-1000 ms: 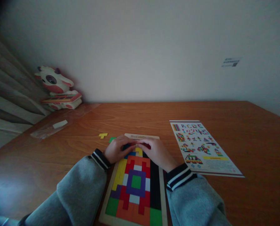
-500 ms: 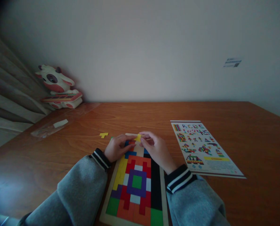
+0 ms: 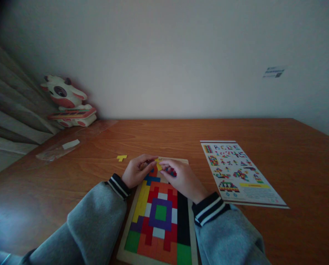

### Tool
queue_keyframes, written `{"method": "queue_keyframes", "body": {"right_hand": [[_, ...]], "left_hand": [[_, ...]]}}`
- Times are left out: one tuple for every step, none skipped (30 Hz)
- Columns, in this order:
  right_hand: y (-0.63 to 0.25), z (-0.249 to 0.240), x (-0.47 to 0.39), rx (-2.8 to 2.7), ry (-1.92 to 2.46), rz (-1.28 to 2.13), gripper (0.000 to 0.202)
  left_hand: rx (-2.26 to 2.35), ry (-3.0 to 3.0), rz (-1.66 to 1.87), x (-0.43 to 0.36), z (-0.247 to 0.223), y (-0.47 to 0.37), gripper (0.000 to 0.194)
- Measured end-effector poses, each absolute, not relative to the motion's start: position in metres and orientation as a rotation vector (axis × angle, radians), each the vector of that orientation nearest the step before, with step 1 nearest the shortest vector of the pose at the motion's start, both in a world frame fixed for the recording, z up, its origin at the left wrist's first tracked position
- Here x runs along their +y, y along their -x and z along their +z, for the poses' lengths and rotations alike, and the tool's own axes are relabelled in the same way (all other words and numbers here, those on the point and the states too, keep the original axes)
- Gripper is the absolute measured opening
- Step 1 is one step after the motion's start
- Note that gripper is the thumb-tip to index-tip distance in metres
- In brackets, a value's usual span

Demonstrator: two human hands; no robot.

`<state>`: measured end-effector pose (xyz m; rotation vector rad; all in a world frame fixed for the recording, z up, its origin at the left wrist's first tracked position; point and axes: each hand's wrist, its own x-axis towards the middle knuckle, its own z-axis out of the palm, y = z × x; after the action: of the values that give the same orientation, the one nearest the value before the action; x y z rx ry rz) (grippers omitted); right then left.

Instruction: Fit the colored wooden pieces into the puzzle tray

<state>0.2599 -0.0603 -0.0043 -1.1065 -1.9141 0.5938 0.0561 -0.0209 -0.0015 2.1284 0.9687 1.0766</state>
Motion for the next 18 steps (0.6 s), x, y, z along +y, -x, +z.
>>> {"method": "queue_keyframes", "body": {"right_hand": [[-0.2598, -0.0039, -0.0606, -1.933, 1.104, 0.549, 0.023], [-0.2597, -0.0033, -0.0609, -1.955, 1.106, 0.502, 0.022], [-0.2597, -0.0027, -0.0613, -1.978, 1.114, 0.456, 0.023], [-0.2598, -0.0019, -0.0616, -1.996, 1.127, 0.416, 0.027], [-0.2599, -0.0013, -0.0620, -2.006, 1.141, 0.381, 0.031], [-0.2601, -0.0006, -0.0622, -2.008, 1.154, 0.353, 0.034], [-0.2605, 0.0000, -0.0624, -2.007, 1.160, 0.336, 0.036], [-0.2609, 0.0006, -0.0624, -2.006, 1.158, 0.332, 0.036], [-0.2613, 0.0012, -0.0624, -2.006, 1.149, 0.340, 0.034], [-0.2618, 0.0019, -0.0621, -2.003, 1.136, 0.359, 0.030], [-0.2623, 0.0026, -0.0618, -1.989, 1.123, 0.380, 0.026], [-0.2627, 0.0032, -0.0613, -1.964, 1.116, 0.399, 0.022], [-0.2631, 0.0037, -0.0608, -1.932, 1.117, 0.422, 0.018], [-0.2636, 0.0039, -0.0602, -1.896, 1.129, 0.455, 0.015], [-0.2640, 0.0039, -0.0595, -1.856, 1.146, 0.501, 0.015], [-0.2645, 0.0035, -0.0588, -1.814, 1.166, 0.562, 0.016], [-0.2651, 0.0028, -0.0582, -1.774, 1.187, 0.631, 0.018], [-0.2659, 0.0019, -0.0575, -1.739, 1.203, 0.701, 0.023]], "left_hand": [[0.974, -2.099, 1.081, -0.0208, -0.0015, -0.0565, 0.025], [0.975, -2.071, 1.085, -0.0206, -0.0014, -0.0568, 0.024], [0.971, -2.047, 1.091, -0.0206, -0.0012, -0.0571, 0.024], [0.963, -2.028, 1.095, -0.0207, -0.0008, -0.0573, 0.024], [0.952, -2.015, 1.097, -0.0210, -0.0003, -0.0574, 0.024], [0.940, -2.009, 1.096, -0.0214, 0.0004, -0.0574, 0.024], [0.927, -2.009, 1.090, -0.0219, 0.0012, -0.0574, 0.024], [0.913, -2.015, 1.081, -0.0225, 0.0021, -0.0573, 0.024], [0.897, -2.023, 1.070, -0.0230, 0.0030, -0.0571, 0.024], [0.882, -2.033, 1.060, -0.0234, 0.0038, -0.0569, 0.023], [0.868, -2.044, 1.053, -0.0236, 0.0044, -0.0567, 0.022], [0.857, -2.055, 1.048, -0.0236, 0.0049, -0.0564, 0.022], [0.849, -2.068, 1.042, -0.0235, 0.0051, -0.0562, 0.021], [0.845, -2.081, 1.040, -0.0232, 0.0051, -0.0560, 0.021], [0.846, -2.093, 1.039, -0.0229, 0.0048, -0.0558, 0.020], [0.853, -2.101, 1.041, -0.0224, 0.0042, -0.0557, 0.019], [0.865, -2.106, 1.042, -0.0220, 0.0034, -0.0557, 0.018], [0.880, -2.108, 1.039, -0.0217, 0.0023, -0.0557, 0.018]]}}
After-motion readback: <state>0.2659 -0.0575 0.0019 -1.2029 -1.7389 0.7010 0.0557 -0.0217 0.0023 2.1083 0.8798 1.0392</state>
